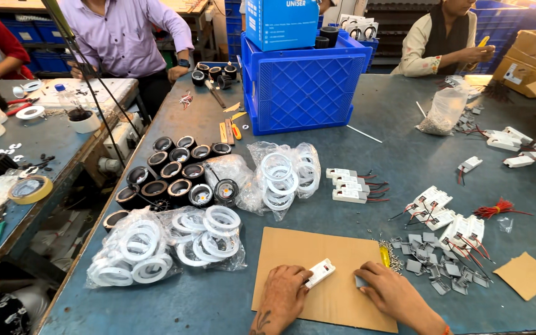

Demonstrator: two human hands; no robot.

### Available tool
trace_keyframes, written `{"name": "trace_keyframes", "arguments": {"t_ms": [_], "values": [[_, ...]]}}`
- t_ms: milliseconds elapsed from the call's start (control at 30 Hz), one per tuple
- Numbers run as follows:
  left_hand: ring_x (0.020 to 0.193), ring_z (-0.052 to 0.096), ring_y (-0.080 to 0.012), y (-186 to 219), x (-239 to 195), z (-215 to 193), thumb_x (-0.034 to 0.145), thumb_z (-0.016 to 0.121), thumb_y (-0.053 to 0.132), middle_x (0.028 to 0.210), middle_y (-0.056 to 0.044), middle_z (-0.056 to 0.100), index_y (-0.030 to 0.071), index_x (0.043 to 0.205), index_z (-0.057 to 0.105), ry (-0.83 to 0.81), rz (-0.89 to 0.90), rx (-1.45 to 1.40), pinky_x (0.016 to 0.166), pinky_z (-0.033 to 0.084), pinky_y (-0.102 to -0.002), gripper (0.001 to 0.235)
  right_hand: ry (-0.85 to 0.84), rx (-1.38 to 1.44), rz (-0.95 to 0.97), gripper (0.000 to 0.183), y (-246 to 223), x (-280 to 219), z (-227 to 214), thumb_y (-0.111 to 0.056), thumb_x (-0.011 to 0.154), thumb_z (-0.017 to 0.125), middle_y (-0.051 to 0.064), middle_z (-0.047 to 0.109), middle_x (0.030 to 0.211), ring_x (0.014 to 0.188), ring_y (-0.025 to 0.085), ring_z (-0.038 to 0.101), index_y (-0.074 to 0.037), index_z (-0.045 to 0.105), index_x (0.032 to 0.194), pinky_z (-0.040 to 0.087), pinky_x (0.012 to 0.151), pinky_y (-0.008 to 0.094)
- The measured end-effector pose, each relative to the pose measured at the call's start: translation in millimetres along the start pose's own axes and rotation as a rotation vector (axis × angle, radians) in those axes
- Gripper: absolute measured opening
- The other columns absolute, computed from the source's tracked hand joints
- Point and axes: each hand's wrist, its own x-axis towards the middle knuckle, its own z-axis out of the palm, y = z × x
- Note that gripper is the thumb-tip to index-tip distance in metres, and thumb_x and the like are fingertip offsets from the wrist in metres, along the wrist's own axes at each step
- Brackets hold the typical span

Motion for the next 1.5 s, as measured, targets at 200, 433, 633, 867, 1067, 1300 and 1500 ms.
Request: {"name": "trace_keyframes", "arguments": {"t_ms": [200,433,633,867,1067,1300,1500], "values": [[0.089,0.068,-0.0256,-4,-20,16,0.082,0.079,0.013,0.091,-0.004,0.073,0.009,0.094,0.079,0.295,-0.046,0.064,0.083,0.05,-0.042,0.013,0.076,0.111,-0.058,0.043,-30,6,-18,-0.015,0.082,0.071,0.005,0.066,0.121,0.101,0.028,0.069,-0.011,0.067,0.124,0.056,0.083,0.04],[0.087,0.07,-0.0235,-17,-24,15,0.081,0.077,0.008,0.09,-0.003,0.073,0.01,0.095,0.08,0.334,0.049,-0.02,0.073,0.056,-0.039,0.014,0.079,0.295,-0.343,0.036,-83,34,-12,-0.01,0.083,0.074,0.01,0.067,0.115,0.105,0.033,0.068,-0.005,0.069,0.118,0.054,0.086,0.041],[0.089,0.069,-0.0251,-11,-32,-2,0.077,0.072,-0.001,0.095,-0.004,0.072,0.013,0.103,0.083,0.304,0.032,-0.07,0.074,0.057,-0.038,0.032,0.026,0.314,-0.367,0.033,-96,46,-8,-0.009,0.083,0.074,0.01,0.067,0.117,0.106,0.033,0.066,-0.005,0.07,0.116,0.054,0.087,0.041],[0.088,0.067,-0.0246,-3,-30,-11,0.081,0.071,0.003,0.092,-0.004,0.069,0.009,0.097,0.08,0.286,0.065,-0.009,0.073,0.056,-0.039,0.019,-0.045,0.32,-0.278,0.034,-94,49,-10,-0.01,0.085,0.072,0.009,0.066,0.117,0.101,0.03,0.066,-0.006,0.069,0.118,0.054,0.085,0.04],[0.087,0.066,-0.0231,-2,-32,-10,0.083,0.072,0.005,0.092,-0.003,0.068,0.009,0.097,0.079,0.275,0.059,0.001,0.071,0.055,-0.038,0.016,-0.049,0.205,-0.316,0.034,-99,54,-9,-0.009,0.083,0.074,0.008,0.065,0.115,0.106,0.03,0.063,-0.007,0.07,0.117,0.052,0.088,0.041],[0.087,0.066,-0.0237,-1,-32,-12,0.081,0.071,0.001,0.093,-0.003,0.069,0.009,0.098,0.079,0.267,0.04,-0.029,0.072,0.056,-0.039,0.021,-0.12,0.12,-0.32,0.031,-101,62,-11,-0.009,0.081,0.074,0.007,0.066,0.108,0.106,0.029,0.062,-0.008,0.074,0.113,0.051,0.088,0.042],[0.086,0.067,-0.0247,-3,-30,-12,0.079,0.072,-0.001,0.091,-0.004,0.069,0.009,0.095,0.079,0.282,0.01,-0.089,0.07,0.055,-0.04,0.02,-0.175,0.255,-0.371,0.029,-96,74,-17,-0.011,0.08,0.077,0.008,0.069,0.102,0.099,0.029,0.065,-0.007,0.078,0.109,0.052,0.085,0.042]]}}
